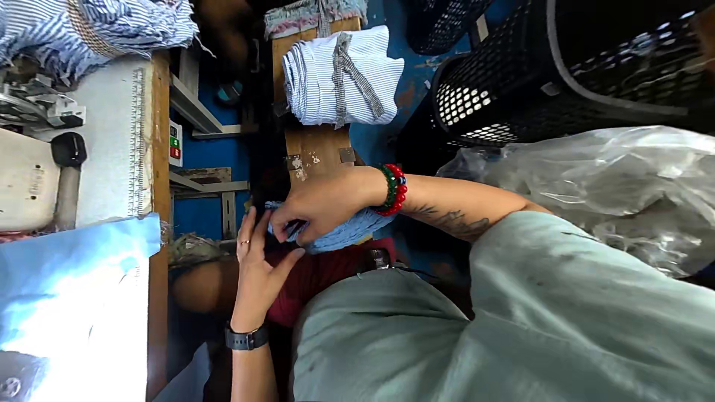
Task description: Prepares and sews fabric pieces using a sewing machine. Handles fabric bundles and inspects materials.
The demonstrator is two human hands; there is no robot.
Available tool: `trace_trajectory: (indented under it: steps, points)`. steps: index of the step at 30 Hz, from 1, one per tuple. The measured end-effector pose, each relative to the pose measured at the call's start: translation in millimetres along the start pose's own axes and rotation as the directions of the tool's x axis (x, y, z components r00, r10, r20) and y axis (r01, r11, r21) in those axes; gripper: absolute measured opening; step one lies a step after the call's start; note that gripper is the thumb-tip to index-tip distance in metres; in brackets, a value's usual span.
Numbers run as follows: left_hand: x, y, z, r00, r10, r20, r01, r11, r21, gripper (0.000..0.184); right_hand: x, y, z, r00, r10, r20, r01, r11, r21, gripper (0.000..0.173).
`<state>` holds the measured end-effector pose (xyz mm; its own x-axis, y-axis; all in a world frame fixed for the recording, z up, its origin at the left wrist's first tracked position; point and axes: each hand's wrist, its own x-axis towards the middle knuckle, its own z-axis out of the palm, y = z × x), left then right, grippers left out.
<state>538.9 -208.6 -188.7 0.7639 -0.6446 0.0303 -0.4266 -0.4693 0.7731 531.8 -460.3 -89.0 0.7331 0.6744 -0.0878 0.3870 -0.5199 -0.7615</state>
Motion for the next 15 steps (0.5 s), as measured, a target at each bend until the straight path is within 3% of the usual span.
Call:
trace_trajectory:
  steps: [3,6,9,10,12,14,15]
  points:
    - [0,-1,-10,1.000,0.006,-0.001,-0.005,0.995,0.097,0.026,-10,-17,-15,0.994,-0.076,-0.084,0.070,0.995,-0.070,0.024]
    - [-22,10,-40,0.963,0.039,-0.268,0.017,0.979,0.201,0.019,-29,-20,-29,0.975,-0.024,-0.221,-0.051,0.945,-0.324,0.022]
    - [-59,11,-55,0.796,0.236,-0.558,0.027,0.906,0.422,0.020,-27,-26,-8,0.954,-0.074,-0.290,-0.079,0.873,-0.481,0.012]
    - [-74,9,-54,0.770,0.277,-0.575,0.055,0.869,0.493,0.021,-27,-26,8,0.964,-0.073,-0.255,-0.059,0.878,-0.475,0.011]
    - [-111,-3,-37,0.820,0.215,-0.530,0.141,0.822,0.551,0.025,-24,-13,43,0.998,0.010,-0.066,-0.036,0.915,-0.401,0.013]
    - [-148,-22,-8,0.909,-0.011,-0.417,0.238,0.835,0.496,0.029,-10,7,66,0.975,0.140,0.175,-0.091,0.960,-0.263,0.015]
    - [-162,-29,5,0.929,-0.138,-0.343,0.283,0.861,0.421,0.031,3,14,73,0.967,0.158,0.201,-0.116,0.972,-0.207,0.018]
